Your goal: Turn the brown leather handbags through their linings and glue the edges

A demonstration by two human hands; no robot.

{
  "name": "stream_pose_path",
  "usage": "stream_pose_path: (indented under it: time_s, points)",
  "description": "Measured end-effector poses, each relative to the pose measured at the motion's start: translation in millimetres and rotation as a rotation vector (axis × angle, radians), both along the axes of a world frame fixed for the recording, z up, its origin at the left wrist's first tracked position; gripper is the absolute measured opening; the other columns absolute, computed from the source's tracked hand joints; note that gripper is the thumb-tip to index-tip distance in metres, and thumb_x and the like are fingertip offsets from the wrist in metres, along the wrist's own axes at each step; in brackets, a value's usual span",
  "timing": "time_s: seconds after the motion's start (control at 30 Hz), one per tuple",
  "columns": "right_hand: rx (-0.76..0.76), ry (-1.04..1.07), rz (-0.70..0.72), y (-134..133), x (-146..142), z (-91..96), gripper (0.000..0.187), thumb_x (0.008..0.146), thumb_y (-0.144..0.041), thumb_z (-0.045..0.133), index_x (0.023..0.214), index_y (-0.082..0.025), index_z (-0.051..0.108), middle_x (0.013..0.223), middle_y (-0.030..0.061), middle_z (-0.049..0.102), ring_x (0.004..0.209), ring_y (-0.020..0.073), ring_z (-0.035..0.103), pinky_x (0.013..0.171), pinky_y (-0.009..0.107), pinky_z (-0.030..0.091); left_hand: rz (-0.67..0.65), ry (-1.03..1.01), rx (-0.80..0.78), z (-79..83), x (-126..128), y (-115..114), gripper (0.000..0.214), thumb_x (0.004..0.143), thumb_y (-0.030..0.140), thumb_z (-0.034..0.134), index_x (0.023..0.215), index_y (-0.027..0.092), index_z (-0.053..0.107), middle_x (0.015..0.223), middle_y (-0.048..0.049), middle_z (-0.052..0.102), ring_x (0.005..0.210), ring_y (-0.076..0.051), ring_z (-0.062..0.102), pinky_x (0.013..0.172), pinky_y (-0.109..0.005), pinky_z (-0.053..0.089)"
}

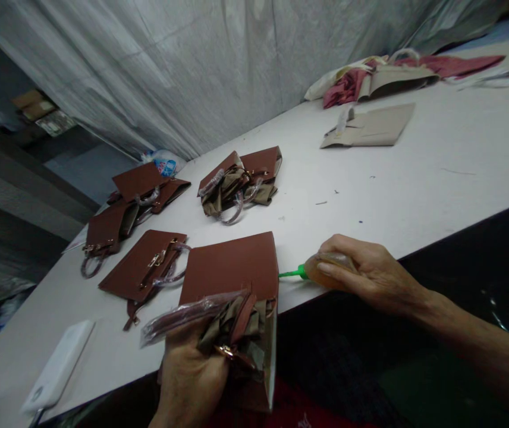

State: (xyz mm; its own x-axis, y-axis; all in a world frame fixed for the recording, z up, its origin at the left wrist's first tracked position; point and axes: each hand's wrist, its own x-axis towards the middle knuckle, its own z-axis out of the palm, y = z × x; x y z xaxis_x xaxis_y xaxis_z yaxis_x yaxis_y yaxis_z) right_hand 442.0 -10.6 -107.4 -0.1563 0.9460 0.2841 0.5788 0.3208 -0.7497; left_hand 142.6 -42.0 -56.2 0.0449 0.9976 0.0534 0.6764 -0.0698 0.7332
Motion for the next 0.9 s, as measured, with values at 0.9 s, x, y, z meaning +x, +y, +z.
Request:
stream_pose_path:
  time_s: [0.9]
  points:
    - [-0.448,1.576,-0.284,25.7,19.3,33.9,0.029,0.075,-0.025,0.052,0.097,-0.023,0.072,0.100,0.0172,0.072,0.087,0.0288,0.072,0.049,0.027,0.058,-0.970,0.804,0.615,177.7,-9.9,78.3,0.019,0.092,0.029,0.056,0.105,0.018,0.064,0.105,-0.0070,0.068,0.094,-0.016,0.061,0.081,-0.028,0.048]
